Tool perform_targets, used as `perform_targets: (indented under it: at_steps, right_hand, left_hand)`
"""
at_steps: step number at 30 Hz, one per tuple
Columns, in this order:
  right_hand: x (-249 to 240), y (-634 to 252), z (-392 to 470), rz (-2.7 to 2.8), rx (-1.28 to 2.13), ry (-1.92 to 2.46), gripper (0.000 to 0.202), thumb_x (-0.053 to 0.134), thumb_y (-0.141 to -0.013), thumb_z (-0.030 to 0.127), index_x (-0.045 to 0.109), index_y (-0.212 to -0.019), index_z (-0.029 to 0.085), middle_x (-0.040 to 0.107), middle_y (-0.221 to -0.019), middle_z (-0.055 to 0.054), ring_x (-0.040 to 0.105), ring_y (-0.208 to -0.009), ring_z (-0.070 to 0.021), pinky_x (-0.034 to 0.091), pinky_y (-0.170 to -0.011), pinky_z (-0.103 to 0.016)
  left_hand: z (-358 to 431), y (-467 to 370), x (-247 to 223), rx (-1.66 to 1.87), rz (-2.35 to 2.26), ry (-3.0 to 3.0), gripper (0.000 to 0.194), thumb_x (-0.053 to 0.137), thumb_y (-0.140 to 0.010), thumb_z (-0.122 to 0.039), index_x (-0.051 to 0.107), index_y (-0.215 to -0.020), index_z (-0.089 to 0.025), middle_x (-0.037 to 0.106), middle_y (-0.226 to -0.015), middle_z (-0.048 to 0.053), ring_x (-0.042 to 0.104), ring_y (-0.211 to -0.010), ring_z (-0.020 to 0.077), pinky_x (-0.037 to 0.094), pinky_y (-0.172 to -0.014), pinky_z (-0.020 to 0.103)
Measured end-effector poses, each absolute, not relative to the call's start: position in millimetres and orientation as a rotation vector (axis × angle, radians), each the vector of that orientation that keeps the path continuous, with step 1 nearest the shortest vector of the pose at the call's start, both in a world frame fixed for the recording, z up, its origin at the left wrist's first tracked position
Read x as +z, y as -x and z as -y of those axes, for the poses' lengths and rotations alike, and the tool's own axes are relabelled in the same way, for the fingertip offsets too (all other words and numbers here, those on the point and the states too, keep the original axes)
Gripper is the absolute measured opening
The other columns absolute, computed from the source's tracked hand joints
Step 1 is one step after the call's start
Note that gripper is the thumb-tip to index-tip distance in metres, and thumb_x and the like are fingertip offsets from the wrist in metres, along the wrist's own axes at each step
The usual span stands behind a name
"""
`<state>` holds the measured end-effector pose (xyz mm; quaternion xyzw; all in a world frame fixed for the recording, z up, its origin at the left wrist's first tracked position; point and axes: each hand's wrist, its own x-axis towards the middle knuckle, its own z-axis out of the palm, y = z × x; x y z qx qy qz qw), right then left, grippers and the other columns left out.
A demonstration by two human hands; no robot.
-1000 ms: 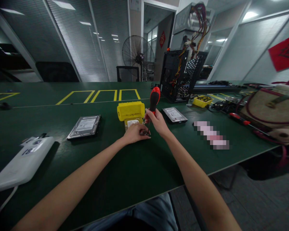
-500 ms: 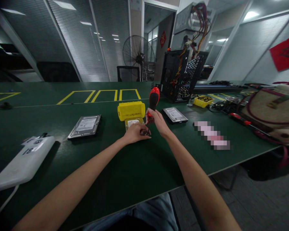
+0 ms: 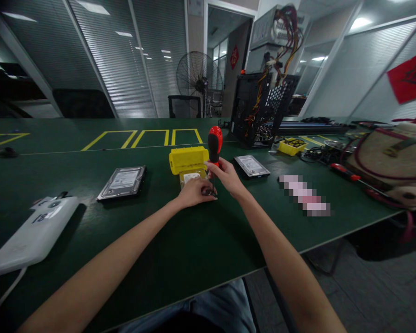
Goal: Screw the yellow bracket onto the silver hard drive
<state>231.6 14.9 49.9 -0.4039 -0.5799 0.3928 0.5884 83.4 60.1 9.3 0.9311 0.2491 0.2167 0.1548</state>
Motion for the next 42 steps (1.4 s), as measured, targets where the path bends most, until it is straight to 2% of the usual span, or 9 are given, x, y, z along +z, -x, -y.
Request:
perform_targets:
  at_steps: [5, 11, 21, 26, 32, 42]
  right_hand:
    - [48.8, -231.6, -16.9, 1.35, 0.869, 0.973, 0.028, 0.069, -0.077, 0.041, 0.059, -0.089, 0.018, 0.058, -0.069, 0.003, 0.053, -0.06, -0.0087, 0.047, -0.063, -0.026]
    - [52.2, -229.2, -15.2, 1.317, 0.843, 1.027, 0.033, 0.074, -0.071, 0.041, 0.056, -0.086, 0.018, 0.057, -0.067, 0.004, 0.056, -0.058, -0.0091, 0.047, -0.061, -0.027]
    - [54.0, -226.6, -13.4, 1.326, 0.8, 1.055, 0.036, 0.077, -0.067, 0.042, 0.054, -0.083, 0.018, 0.057, -0.065, 0.005, 0.056, -0.057, -0.0095, 0.046, -0.059, -0.027]
    - [52.5, -227.1, -14.9, 1.322, 0.767, 1.063, 0.036, 0.075, -0.069, 0.043, 0.053, -0.081, 0.018, 0.055, -0.064, 0.004, 0.055, -0.056, -0.0093, 0.045, -0.058, -0.027]
    - [46.8, -228.1, -17.7, 1.346, 0.768, 0.999, 0.032, 0.067, -0.078, 0.046, 0.051, -0.079, 0.019, 0.056, -0.065, 0.004, 0.054, -0.057, -0.0086, 0.045, -0.058, -0.026]
    - [49.5, -229.3, -15.1, 1.354, 0.826, 0.978, 0.034, 0.065, -0.079, 0.05, 0.054, -0.075, 0.018, 0.058, -0.068, 0.001, 0.054, -0.059, -0.01, 0.046, -0.061, -0.027]
  left_hand:
    - [-59.7, -83.5, 11.0, 0.622, -0.715, -2.656, 0.017, 0.074, -0.077, -0.037, 0.073, -0.087, -0.024, 0.07, -0.085, 0.0, 0.063, -0.087, 0.0213, 0.045, -0.08, 0.033]
    - [-61.5, -82.9, 8.3, 0.633, -0.694, -2.647, 0.02, 0.072, -0.078, -0.04, 0.072, -0.087, -0.023, 0.069, -0.083, 0.001, 0.063, -0.084, 0.0209, 0.045, -0.077, 0.033]
    - [-62.2, -82.3, 7.3, 0.619, -0.697, -2.619, 0.019, 0.074, -0.077, -0.037, 0.072, -0.089, -0.023, 0.07, -0.087, 0.001, 0.062, -0.086, 0.0208, 0.046, -0.077, 0.033]
    - [-62.7, -82.1, 6.0, 0.637, -0.693, -2.617, 0.019, 0.073, -0.078, -0.038, 0.072, -0.089, -0.023, 0.069, -0.087, 0.001, 0.062, -0.087, 0.0215, 0.045, -0.078, 0.034]
    - [-62.6, -83.1, 7.2, 0.626, -0.696, -2.647, 0.021, 0.073, -0.078, -0.04, 0.072, -0.089, -0.022, 0.07, -0.083, 0.001, 0.063, -0.083, 0.0205, 0.044, -0.074, 0.03]
    - [-62.5, -82.3, 7.1, 0.632, -0.703, -2.668, 0.02, 0.072, -0.079, -0.04, 0.072, -0.09, -0.023, 0.07, -0.086, 0.0, 0.062, -0.085, 0.0208, 0.043, -0.076, 0.031]
